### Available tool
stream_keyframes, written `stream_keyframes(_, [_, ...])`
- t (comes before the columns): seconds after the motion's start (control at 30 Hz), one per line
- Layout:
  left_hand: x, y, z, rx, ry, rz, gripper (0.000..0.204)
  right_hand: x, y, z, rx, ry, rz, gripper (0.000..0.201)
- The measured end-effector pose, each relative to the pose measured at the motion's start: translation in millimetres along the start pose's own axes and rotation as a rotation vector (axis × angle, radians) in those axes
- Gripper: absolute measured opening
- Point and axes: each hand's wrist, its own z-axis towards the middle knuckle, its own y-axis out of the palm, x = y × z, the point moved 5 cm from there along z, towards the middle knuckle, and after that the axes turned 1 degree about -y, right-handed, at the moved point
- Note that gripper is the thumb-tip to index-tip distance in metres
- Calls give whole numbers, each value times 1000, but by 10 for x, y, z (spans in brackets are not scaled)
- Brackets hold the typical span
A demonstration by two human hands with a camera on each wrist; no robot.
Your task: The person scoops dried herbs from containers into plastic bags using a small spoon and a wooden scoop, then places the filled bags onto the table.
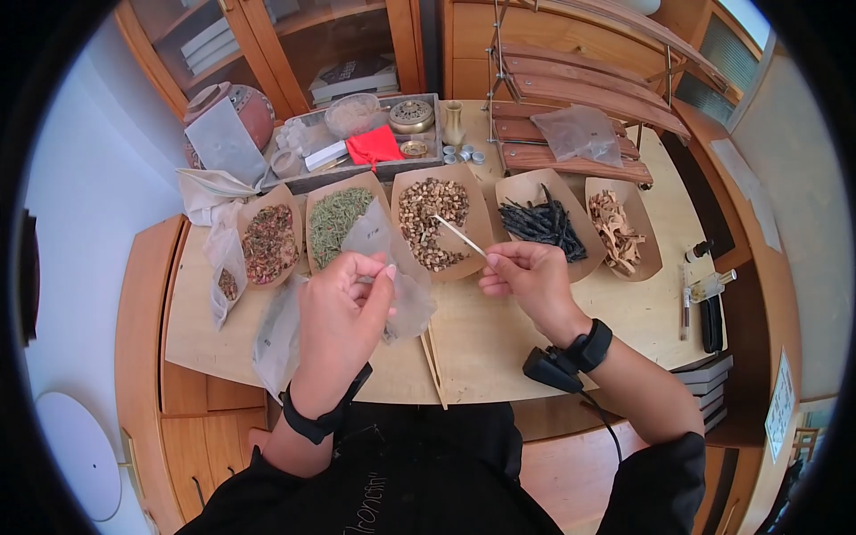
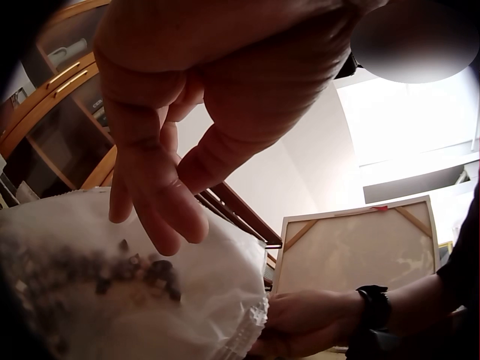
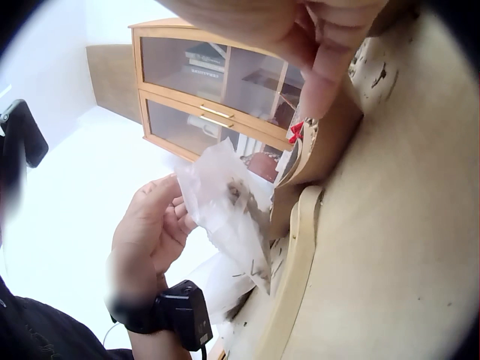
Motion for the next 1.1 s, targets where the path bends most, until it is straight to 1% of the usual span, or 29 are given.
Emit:
stream_keyframes(0.17, [-5,2,4,2,15,0,11,-267,-94,-217,3,-59,0,17])
stream_keyframes(0.33, [-19,20,12,3,28,3,11,-628,-141,-558,-21,-52,-56,15])
stream_keyframes(0.37, [-19,24,14,3,26,1,11,-669,-140,-602,-50,-46,-78,15])
stream_keyframes(0.43, [-5,26,16,-1,33,-7,11,-704,-115,-667,-104,-47,-102,14])
stream_keyframes(0.47, [2,24,14,-2,33,-8,11,-699,-102,-692,-103,-46,-103,14])
stream_keyframes(0.53, [0,23,12,-17,6,1,11,-696,-18,-742,-160,-68,-176,14])
stream_keyframes(0.57, [-3,24,11,-16,6,1,11,-702,18,-766,-151,-60,-268,12])
stream_keyframes(0.6, [-6,27,11,-15,11,-13,11,-700,39,-777,-153,-60,-269,12])
stream_keyframes(0.67, [-6,20,15,-11,16,-26,10,-855,100,-819,-105,-425,-646,11])
stream_keyframes(0.7, [-2,13,15,-11,12,-23,10,-873,111,-812,-107,-426,-646,11])
stream_keyframes(0.77, [-10,7,11,-11,5,-21,10,-991,108,-803,-32,-556,-685,10])
stream_keyframes(0.8, [-17,8,10,-5,7,-13,11,-993,93,-749,-31,-553,-685,10])
stream_keyframes(0.87, [-19,19,5,-6,12,-7,11,-855,-44,-520,29,-333,-581,12])
stream_keyframes(0.9, [-19,21,4,-6,12,-15,11,-753,-102,-392,29,-314,-531,13])
stream_keyframes(0.97, [-10,21,2,-3,15,-22,11,-592,-163,-215,28,-288,-548,13])
stream_keyframes(1.03, [-8,13,-7,3,0,-32,11,-466,-162,-86,23,-222,-574,14])
stream_keyframes(1.07, [-2,3,-6,5,0,-30,11,-447,-138,-48,20,-223,-573,14])
stream_keyframes(1.1, [6,-3,-6,-4,-1,-23,11,-409,-102,-11,1,-177,-513,14])
